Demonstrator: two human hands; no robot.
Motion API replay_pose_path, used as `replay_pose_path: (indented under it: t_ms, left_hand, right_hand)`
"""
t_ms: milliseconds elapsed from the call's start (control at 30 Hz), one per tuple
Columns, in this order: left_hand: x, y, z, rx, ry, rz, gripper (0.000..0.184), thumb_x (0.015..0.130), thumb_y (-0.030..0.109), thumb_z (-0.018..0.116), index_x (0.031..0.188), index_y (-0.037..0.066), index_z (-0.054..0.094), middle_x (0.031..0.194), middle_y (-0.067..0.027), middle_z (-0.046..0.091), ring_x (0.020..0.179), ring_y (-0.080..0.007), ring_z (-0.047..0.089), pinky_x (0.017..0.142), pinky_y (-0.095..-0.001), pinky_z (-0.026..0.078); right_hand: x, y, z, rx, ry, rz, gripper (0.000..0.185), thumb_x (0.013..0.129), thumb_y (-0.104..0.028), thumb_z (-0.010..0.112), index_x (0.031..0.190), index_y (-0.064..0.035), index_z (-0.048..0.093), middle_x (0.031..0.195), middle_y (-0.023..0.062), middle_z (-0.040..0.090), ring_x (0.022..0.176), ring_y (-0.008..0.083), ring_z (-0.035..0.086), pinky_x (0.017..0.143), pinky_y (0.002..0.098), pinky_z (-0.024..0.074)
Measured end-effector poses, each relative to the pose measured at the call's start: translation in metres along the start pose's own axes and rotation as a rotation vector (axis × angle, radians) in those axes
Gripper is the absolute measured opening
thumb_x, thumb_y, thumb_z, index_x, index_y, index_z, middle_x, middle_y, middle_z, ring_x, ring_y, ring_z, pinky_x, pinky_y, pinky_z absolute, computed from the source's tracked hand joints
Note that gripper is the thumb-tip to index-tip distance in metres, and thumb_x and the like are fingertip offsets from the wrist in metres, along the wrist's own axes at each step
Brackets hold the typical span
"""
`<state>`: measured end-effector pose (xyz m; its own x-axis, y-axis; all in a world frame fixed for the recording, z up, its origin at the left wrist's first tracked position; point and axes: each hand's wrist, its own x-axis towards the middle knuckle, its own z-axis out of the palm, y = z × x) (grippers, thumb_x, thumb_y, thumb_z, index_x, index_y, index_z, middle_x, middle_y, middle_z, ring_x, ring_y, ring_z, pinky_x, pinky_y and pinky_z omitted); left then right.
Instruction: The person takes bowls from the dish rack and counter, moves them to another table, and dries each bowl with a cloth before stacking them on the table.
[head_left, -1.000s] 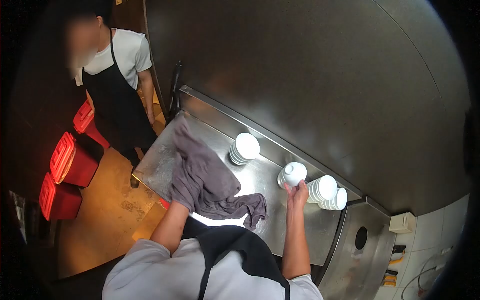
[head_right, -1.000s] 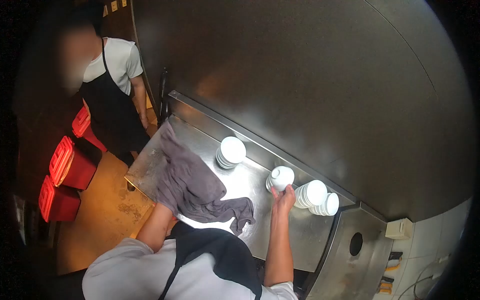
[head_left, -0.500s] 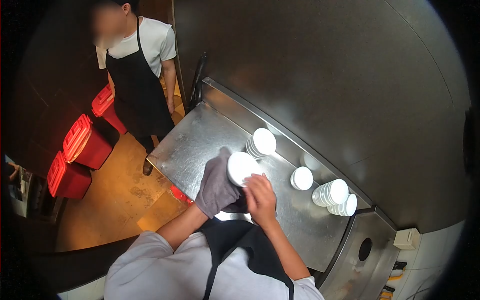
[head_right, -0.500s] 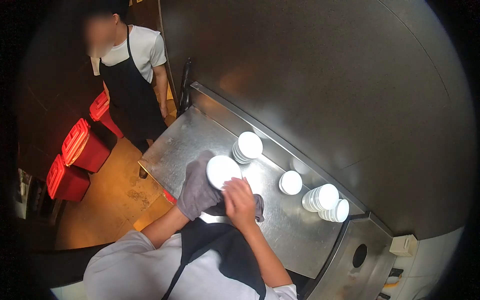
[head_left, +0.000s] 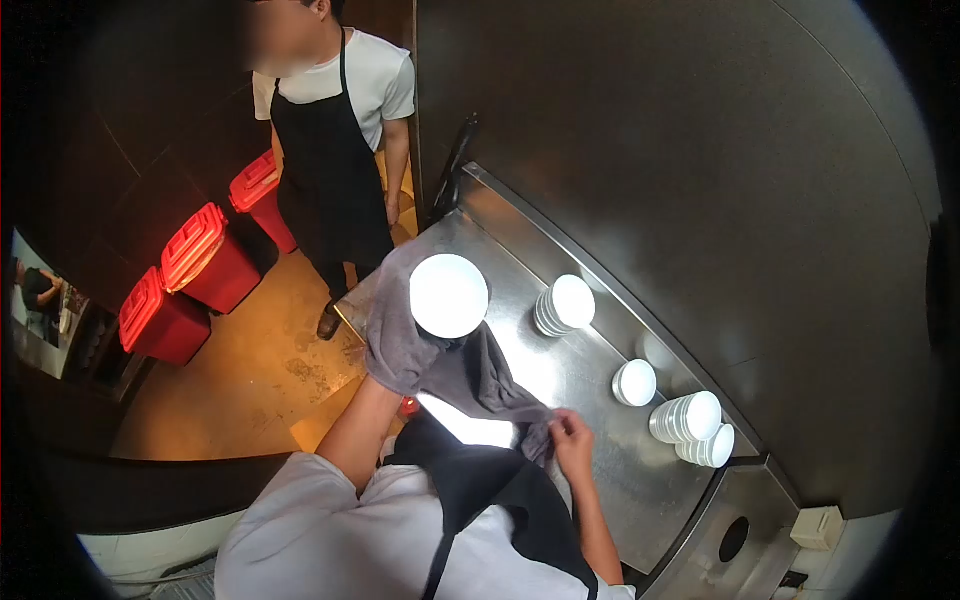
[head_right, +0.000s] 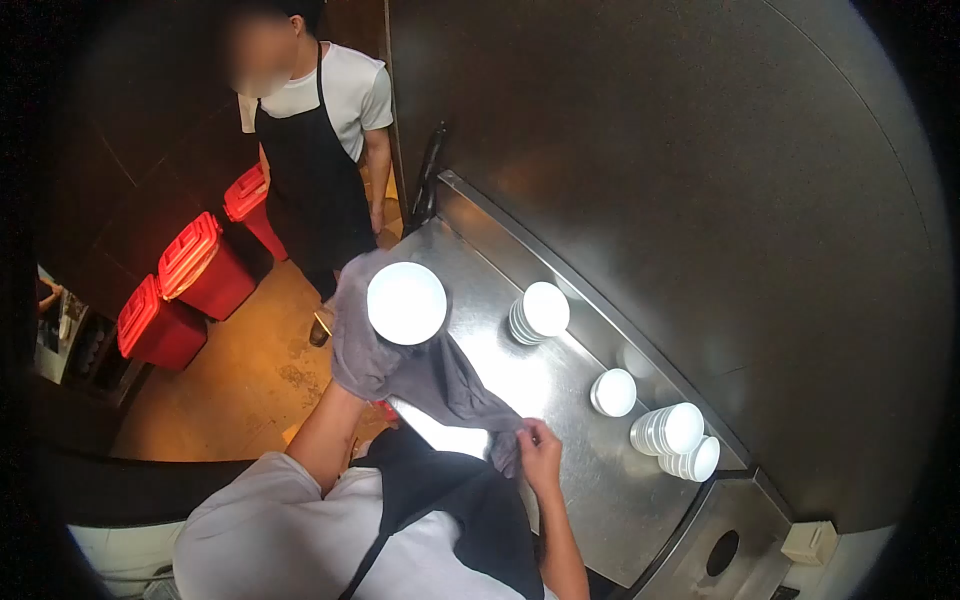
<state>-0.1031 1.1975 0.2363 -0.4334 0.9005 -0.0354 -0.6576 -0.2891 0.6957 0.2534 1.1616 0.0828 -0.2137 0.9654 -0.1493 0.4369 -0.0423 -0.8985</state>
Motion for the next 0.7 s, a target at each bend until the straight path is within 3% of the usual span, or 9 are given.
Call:
replay_pose_path:
  t_ms: [67,100,167,233,300,400,533,633,700]
  left_hand:
    - [-0.001,-0.006,0.002,0.024,-0.024,-0.01,0.066,0.078,0.036,0.077,0.13,0.002,0.054,0.117,-0.0133,0.065,0.105,-0.0276,0.064,0.096,-0.0411,0.049]
    - [-0.003,-0.012,0.004,0.059,-0.046,-0.022,0.066,0.078,0.036,0.078,0.13,0.002,0.054,0.117,-0.0132,0.065,0.106,-0.0273,0.063,0.096,-0.0409,0.049]
    - [-0.008,-0.026,0.012,0.145,-0.101,-0.037,0.067,0.077,0.035,0.078,0.13,0.002,0.054,0.117,-0.013,0.065,0.106,-0.0267,0.063,0.096,-0.0406,0.049]
    - [-0.017,-0.039,0.024,0.245,-0.172,-0.048,0.067,0.077,0.034,0.078,0.131,0.002,0.054,0.118,-0.0127,0.065,0.107,-0.0262,0.062,0.097,-0.0403,0.049]
    - [-0.027,-0.051,0.032,0.336,-0.25,-0.057,0.067,0.077,0.033,0.078,0.131,0.002,0.054,0.118,-0.0124,0.065,0.108,-0.0256,0.062,0.097,-0.04,0.048]
    - [-0.034,-0.06,0.037,0.404,-0.348,-0.095,0.067,0.076,0.032,0.078,0.131,0.002,0.054,0.119,-0.012,0.064,0.108,-0.0248,0.061,0.098,-0.0395,0.048]
    - [-0.038,-0.07,0.037,0.422,-0.405,-0.15,0.068,0.075,0.031,0.078,0.132,0.002,0.054,0.119,-0.0115,0.064,0.11,-0.0237,0.06,0.099,-0.0389,0.048]
    - [-0.038,-0.071,0.032,0.417,-0.424,-0.177,0.068,0.075,0.03,0.078,0.132,0.002,0.054,0.12,-0.0111,0.063,0.11,-0.0229,0.059,0.099,-0.0384,0.047]
    - [-0.038,-0.07,0.029,0.419,-0.427,-0.187,0.068,0.075,0.029,0.078,0.132,0.002,0.054,0.12,-0.0109,0.063,0.111,-0.0223,0.059,0.1,-0.0381,0.047]
  right_hand:
    - [0.007,-0.086,-0.019,0.405,0.077,-0.047,0.024,0.092,-0.002,0.066,0.116,0.0012,0.065,0.098,0.0089,0.072,0.089,0.0184,0.069,0.081,0.0288,0.0526]
    - [0.003,-0.132,-0.027,0.587,0.067,-0.138,0.021,0.094,0.003,0.063,0.114,0.0005,0.063,0.107,0.0067,0.07,0.098,0.0113,0.066,0.085,0.0262,0.0512]
    - [0.0,-0.194,-0.031,0.706,0.118,-0.364,0.026,0.092,0.0,0.067,0.118,0.0001,0.062,0.112,0.01,0.07,0.106,0.0157,0.066,0.09,0.0316,0.0511]
    - [0.014,-0.224,-0.027,0.357,0.09,-0.706,0.034,0.087,-0.005,0.073,0.119,0.0001,0.061,0.119,0.0175,0.067,0.112,0.0238,0.065,0.094,0.0385,0.0508]
    - [0.036,-0.25,-0.023,-0.399,0.048,-1.034,0.044,0.081,-0.011,0.075,0.121,0.0005,0.06,0.12,0.0245,0.062,0.113,0.0344,0.063,0.095,0.0449,0.0506]
    - [0.067,-0.228,0.005,-0.566,-0.054,-1.028,0.047,0.078,-0.012,0.073,0.121,0.0001,0.06,0.114,0.0258,0.061,0.109,0.0397,0.062,0.092,0.0461,0.0516]
    - [0.067,-0.203,0.043,-0.442,0.161,-0.635,0.03,0.086,-0.012,0.067,0.112,0.0009,0.061,0.093,0.0175,0.064,0.092,0.0347,0.064,0.083,0.0449,0.0524]
    - [0.075,-0.198,0.035,0.459,-0.244,-0.105,0.024,0.098,-0.022,0.061,0.109,-0.001,0.061,0.095,0.0091,0.065,0.085,0.0247,0.065,0.078,0.0426,0.053]
    - [0.081,-0.171,0.024,0.943,-0.405,0.304,0.042,0.103,-0.035,0.054,0.131,-0.0046,0.058,0.12,0.0109,0.066,0.108,0.0218,0.064,0.092,0.0382,0.0548]
